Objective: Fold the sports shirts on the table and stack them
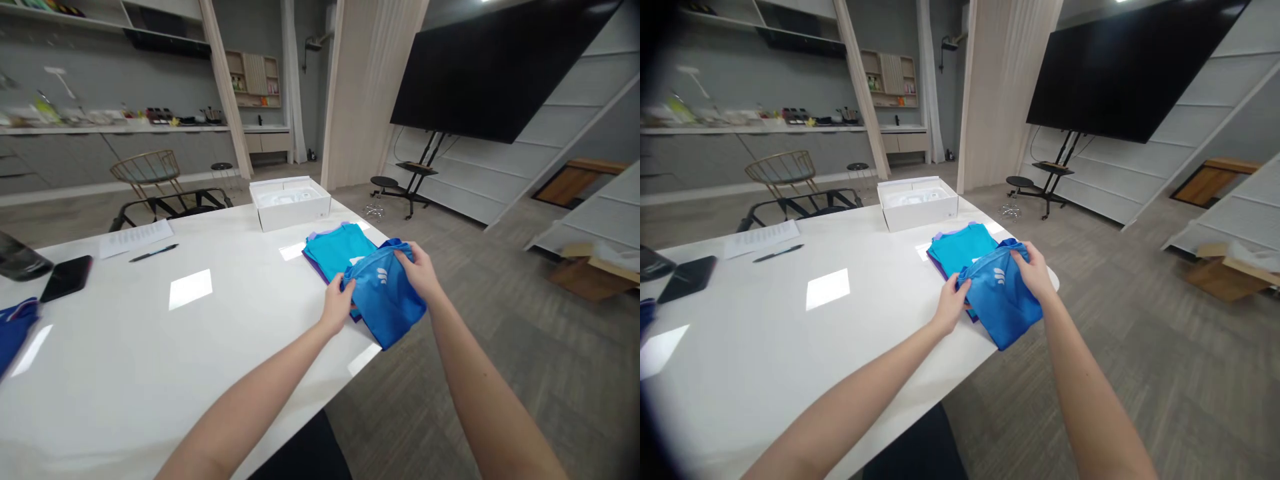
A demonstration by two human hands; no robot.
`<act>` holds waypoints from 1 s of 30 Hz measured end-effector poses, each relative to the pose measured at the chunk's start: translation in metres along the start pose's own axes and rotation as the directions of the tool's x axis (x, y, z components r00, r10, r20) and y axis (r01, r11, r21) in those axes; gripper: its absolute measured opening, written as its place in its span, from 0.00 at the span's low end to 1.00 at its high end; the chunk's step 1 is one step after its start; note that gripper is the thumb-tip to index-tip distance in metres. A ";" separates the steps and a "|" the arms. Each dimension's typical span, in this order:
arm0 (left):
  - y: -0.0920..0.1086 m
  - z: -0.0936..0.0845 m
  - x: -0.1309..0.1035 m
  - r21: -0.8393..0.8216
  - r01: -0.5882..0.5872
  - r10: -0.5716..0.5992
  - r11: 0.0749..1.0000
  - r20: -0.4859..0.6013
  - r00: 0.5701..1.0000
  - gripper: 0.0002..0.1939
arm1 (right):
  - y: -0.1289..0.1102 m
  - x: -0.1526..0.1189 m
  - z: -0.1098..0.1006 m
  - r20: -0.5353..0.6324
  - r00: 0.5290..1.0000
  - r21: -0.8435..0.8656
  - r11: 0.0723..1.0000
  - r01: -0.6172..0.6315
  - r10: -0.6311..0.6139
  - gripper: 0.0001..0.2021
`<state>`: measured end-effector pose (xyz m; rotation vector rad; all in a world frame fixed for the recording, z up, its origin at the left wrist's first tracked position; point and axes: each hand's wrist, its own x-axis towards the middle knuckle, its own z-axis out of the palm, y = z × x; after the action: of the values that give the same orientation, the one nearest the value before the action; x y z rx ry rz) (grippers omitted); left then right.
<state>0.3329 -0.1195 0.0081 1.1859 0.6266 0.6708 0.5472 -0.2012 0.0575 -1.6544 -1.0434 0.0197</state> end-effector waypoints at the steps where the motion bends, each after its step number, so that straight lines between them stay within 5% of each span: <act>1: -0.001 0.001 0.005 0.006 -0.025 0.025 1.000 0.011 1.000 0.15 | 0.005 0.004 0.000 -0.021 1.000 -0.013 1.000 -0.003 0.003 0.16; 5: 0.031 -0.006 0.041 0.150 -0.220 0.230 0.964 -0.052 0.972 0.14 | 0.006 0.048 0.006 -0.062 0.998 -0.047 0.999 0.028 -0.031 0.16; 9: 0.064 -0.028 0.104 0.306 -0.344 0.397 0.888 -0.129 0.909 0.09 | 0.017 0.114 0.045 0.019 0.998 -0.079 0.995 0.055 -0.054 0.15; 13: 0.055 -0.066 0.158 0.434 -0.189 0.289 0.881 -0.178 0.941 0.13 | 0.054 0.151 0.101 0.127 0.991 -0.286 0.958 -0.002 0.040 0.14; 15: 0.041 -0.094 0.166 0.496 -0.122 0.243 0.860 -0.187 0.952 0.19 | 0.069 0.150 0.125 0.193 0.963 -0.523 0.850 -0.061 0.188 0.16; 17: 0.029 -0.128 0.160 0.544 -0.135 0.264 0.828 -0.166 0.950 0.22 | 0.072 0.140 0.148 0.173 0.947 -0.716 0.695 -0.067 0.270 0.24; 20: 0.022 -0.188 0.133 0.616 -0.175 0.317 0.768 -0.128 0.940 0.21 | 0.052 0.121 0.185 0.150 0.987 -0.778 0.623 0.077 0.065 0.27; 25: 0.040 -0.314 0.077 0.754 -0.046 0.355 0.655 -0.253 0.900 0.18 | -0.011 0.082 0.291 0.353 0.915 -0.484 0.799 0.357 -0.195 0.20; 30: 0.075 -0.462 0.019 0.861 0.426 0.398 0.280 -0.507 0.764 0.23 | -0.087 0.004 0.435 0.627 0.746 0.012 0.960 0.278 -0.224 0.15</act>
<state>-0.0096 0.1967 -0.0399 2.1190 1.8949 0.6683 0.2762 0.1375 -0.0351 -1.5962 -1.7939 0.3780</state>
